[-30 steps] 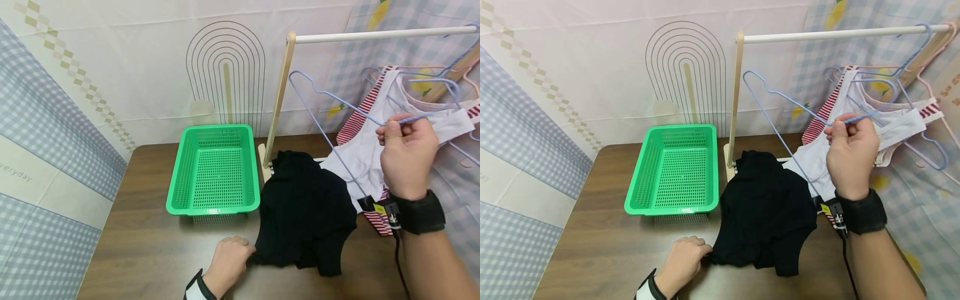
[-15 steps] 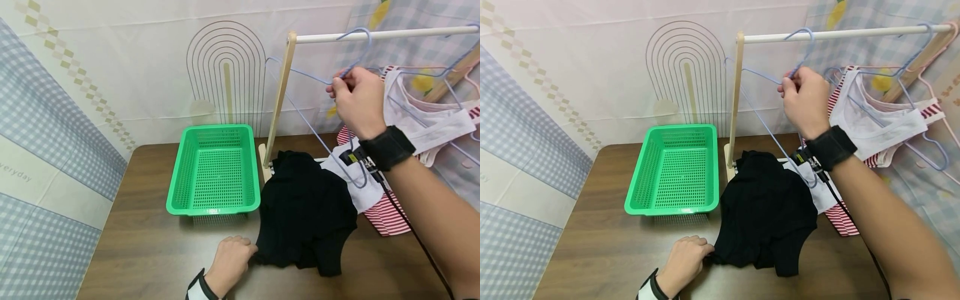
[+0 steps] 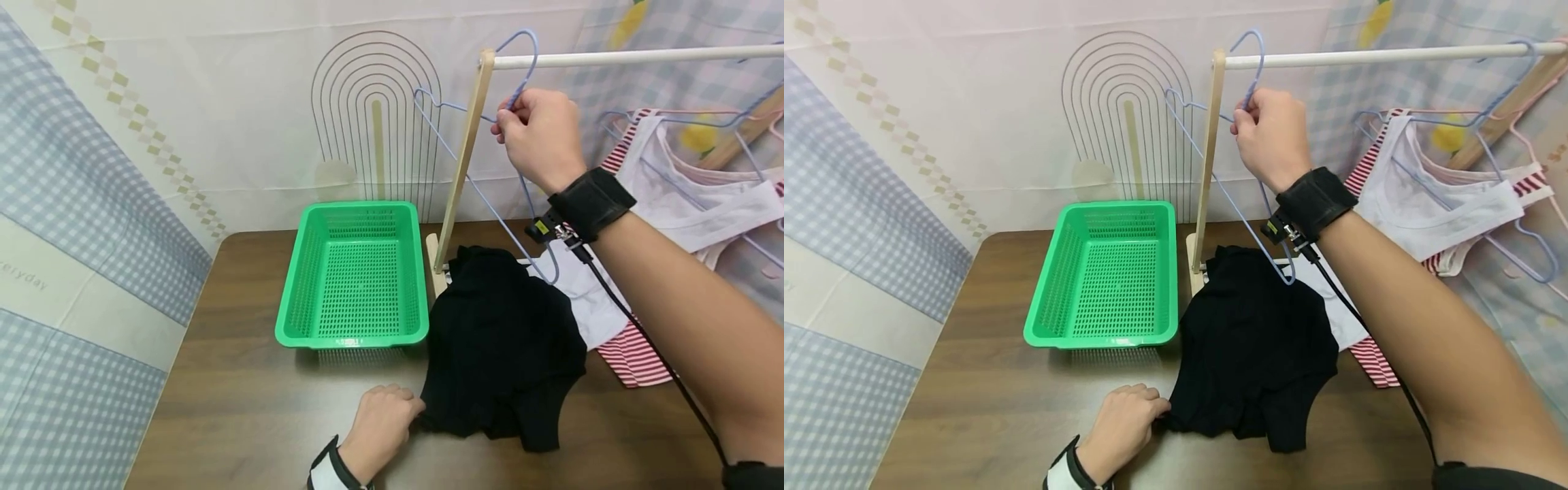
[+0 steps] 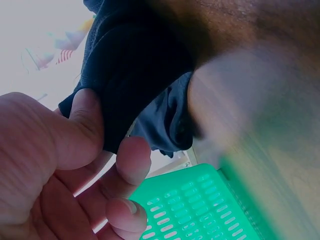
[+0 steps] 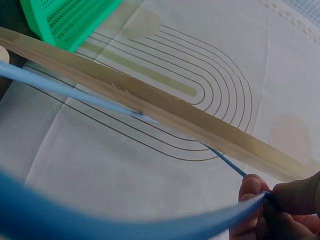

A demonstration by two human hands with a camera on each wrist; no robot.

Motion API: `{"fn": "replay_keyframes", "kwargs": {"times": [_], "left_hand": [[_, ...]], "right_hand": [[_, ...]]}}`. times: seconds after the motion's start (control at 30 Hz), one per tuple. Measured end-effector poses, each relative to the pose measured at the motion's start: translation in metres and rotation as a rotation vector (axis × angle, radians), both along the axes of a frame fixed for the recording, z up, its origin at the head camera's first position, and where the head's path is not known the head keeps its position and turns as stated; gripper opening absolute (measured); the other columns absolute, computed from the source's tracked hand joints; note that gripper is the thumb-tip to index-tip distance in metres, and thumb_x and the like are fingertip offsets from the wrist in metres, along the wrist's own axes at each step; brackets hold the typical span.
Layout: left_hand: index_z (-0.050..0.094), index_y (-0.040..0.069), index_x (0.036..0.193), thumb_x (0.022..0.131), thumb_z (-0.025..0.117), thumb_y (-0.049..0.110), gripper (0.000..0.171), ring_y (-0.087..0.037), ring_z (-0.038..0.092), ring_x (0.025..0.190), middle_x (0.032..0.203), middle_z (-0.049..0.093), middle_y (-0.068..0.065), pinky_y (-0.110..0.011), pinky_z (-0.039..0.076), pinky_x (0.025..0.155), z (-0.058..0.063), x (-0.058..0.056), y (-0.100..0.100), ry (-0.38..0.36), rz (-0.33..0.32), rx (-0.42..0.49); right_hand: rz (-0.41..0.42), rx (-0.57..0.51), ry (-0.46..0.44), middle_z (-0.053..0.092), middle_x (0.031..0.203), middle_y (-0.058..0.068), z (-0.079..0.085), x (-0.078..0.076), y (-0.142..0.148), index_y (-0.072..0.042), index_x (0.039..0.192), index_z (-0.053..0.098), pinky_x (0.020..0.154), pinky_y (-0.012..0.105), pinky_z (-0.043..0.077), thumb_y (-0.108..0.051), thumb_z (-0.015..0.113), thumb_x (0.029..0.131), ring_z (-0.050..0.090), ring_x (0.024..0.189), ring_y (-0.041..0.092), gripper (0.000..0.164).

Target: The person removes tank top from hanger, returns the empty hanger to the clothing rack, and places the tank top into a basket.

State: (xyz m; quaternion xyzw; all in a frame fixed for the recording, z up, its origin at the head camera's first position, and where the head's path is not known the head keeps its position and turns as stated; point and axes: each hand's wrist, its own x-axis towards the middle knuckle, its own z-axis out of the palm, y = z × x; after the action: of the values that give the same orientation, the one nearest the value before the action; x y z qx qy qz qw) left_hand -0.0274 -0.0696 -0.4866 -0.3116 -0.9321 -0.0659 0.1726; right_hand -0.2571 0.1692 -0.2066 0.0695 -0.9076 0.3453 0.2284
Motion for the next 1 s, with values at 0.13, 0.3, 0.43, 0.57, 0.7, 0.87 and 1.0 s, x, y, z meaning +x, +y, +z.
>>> {"fn": "replay_keyframes", "kwargs": {"times": [0.13,0.3,0.43,0.57,0.7,0.87,1.0], "left_hand": [[0.075,0.027,0.071,0.074,0.077,0.0,0.028,-0.006,0.052,0.056,0.06,0.057,0.011,-0.02,0.021,0.048,0.002,-0.002,0.002,-0.024,0.005,-0.013],[0.079,0.027,0.077,0.075,0.079,0.002,0.025,-0.006,0.057,0.06,0.065,0.063,0.012,-0.019,0.025,0.049,0.003,-0.004,0.003,-0.029,0.006,-0.016],[0.079,0.027,0.076,0.075,0.079,0.002,0.025,-0.006,0.057,0.06,0.064,0.064,0.012,-0.019,0.024,0.049,0.004,-0.005,0.004,-0.001,-0.002,-0.001],[0.078,0.028,0.074,0.074,0.08,0.003,0.025,-0.006,0.058,0.059,0.064,0.064,0.013,-0.02,0.026,0.049,0.004,-0.005,0.005,0.031,-0.01,0.013],[0.078,0.028,0.074,0.075,0.08,0.004,0.024,-0.006,0.059,0.06,0.066,0.065,0.013,-0.021,0.031,0.049,0.001,-0.005,0.006,0.036,-0.01,0.006],[0.078,0.027,0.077,0.077,0.078,0.004,0.024,-0.007,0.062,0.064,0.069,0.067,0.013,-0.021,0.034,0.05,0.002,-0.005,0.006,0.012,-0.001,-0.01],[0.078,0.026,0.079,0.077,0.077,0.002,0.024,-0.007,0.063,0.066,0.071,0.069,0.013,-0.022,0.037,0.051,0.003,-0.006,0.006,0.003,0.007,-0.008]], "right_hand": [[0.004,0.006,-0.002,0.079,0.098,0.014,-0.001,-0.005,-0.003,-0.001,0.112,0.074,0.062,0.011,0.045,-0.022,0.053,0.106,0.06,0.068,-0.008,0.03],[0.013,0.011,-0.005,0.078,0.095,0.012,-0.002,-0.01,-0.007,0.0,0.11,0.075,0.061,0.013,0.044,-0.021,0.054,0.106,0.057,0.066,-0.011,0.029],[0.024,0.015,-0.004,0.079,0.095,0.013,-0.004,-0.012,-0.01,0.001,0.109,0.075,0.061,0.014,0.043,-0.02,0.054,0.105,0.055,0.065,-0.012,0.029],[0.025,0.032,-0.003,0.079,0.098,0.016,-0.007,-0.012,-0.008,0.001,0.108,0.074,0.06,0.014,0.042,-0.02,0.053,0.105,0.053,0.064,-0.014,0.029],[0.028,0.036,-0.029,0.079,0.105,0.018,-0.012,-0.012,-0.007,0.001,0.112,0.073,0.062,0.014,0.042,-0.022,0.052,0.107,0.053,0.067,-0.014,0.032],[0.036,0.022,-0.06,0.079,0.112,0.018,-0.016,-0.013,-0.006,0.001,0.117,0.072,0.062,0.014,0.043,-0.026,0.051,0.107,0.056,0.071,-0.01,0.035],[0.033,0.03,-0.064,0.078,0.116,0.017,-0.016,-0.012,-0.004,-0.002,0.122,0.072,0.064,0.012,0.043,-0.028,0.055,0.106,0.064,0.078,-0.005,0.035]]}}
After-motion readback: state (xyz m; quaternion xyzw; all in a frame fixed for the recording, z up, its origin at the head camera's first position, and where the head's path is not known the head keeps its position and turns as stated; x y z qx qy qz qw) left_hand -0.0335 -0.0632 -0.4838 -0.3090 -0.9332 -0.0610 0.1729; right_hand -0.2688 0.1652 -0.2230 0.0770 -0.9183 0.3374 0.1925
